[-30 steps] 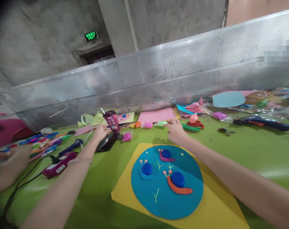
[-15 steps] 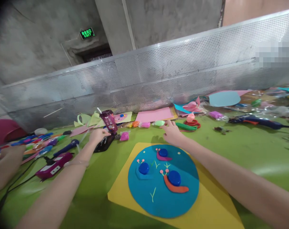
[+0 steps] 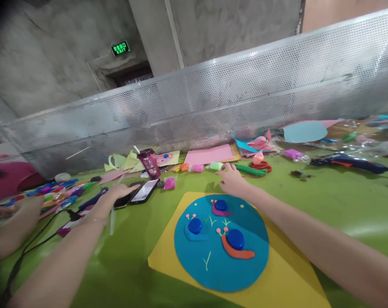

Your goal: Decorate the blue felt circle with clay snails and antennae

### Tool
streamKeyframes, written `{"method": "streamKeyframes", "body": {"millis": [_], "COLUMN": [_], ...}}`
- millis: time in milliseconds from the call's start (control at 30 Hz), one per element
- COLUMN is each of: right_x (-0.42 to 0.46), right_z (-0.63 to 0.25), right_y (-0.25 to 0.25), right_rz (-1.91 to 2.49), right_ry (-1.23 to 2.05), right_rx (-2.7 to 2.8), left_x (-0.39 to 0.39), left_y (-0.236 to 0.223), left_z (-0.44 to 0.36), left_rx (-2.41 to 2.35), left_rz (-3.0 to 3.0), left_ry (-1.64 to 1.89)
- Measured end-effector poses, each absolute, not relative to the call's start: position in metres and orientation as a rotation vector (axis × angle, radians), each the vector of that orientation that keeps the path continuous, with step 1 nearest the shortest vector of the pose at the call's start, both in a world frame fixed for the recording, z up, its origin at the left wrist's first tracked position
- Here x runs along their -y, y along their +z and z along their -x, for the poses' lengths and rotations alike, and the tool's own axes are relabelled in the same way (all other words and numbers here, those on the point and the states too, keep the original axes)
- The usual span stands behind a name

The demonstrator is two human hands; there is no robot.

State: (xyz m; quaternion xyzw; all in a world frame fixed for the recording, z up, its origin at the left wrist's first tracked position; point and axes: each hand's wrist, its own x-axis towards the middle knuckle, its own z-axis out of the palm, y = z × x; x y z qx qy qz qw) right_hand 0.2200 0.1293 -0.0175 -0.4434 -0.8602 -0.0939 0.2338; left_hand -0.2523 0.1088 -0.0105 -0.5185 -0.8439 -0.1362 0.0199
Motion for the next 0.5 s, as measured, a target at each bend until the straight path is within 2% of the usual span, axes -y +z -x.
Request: {"method": "streamKeyframes", "body": {"millis": [133, 500], "right_x": [-0.1286, -0.1229], "right_z": [-0.2206, -0.219], "right_y": [-0.0191, -0.0127], "right_rz": [1.225, 1.311], "right_ry": [-0.258, -0.21], "right_rx": [2.368, 2.402], "left_x": [-0.1077, -0.1139], "left_y": [-0.0079, -0.0061], "left_z": [0.2448, 0.2413], "left_rx": [2.67, 2.522], "left_rz": [1.556, 1.66], "left_ry": [-0.04, -0.099]}}
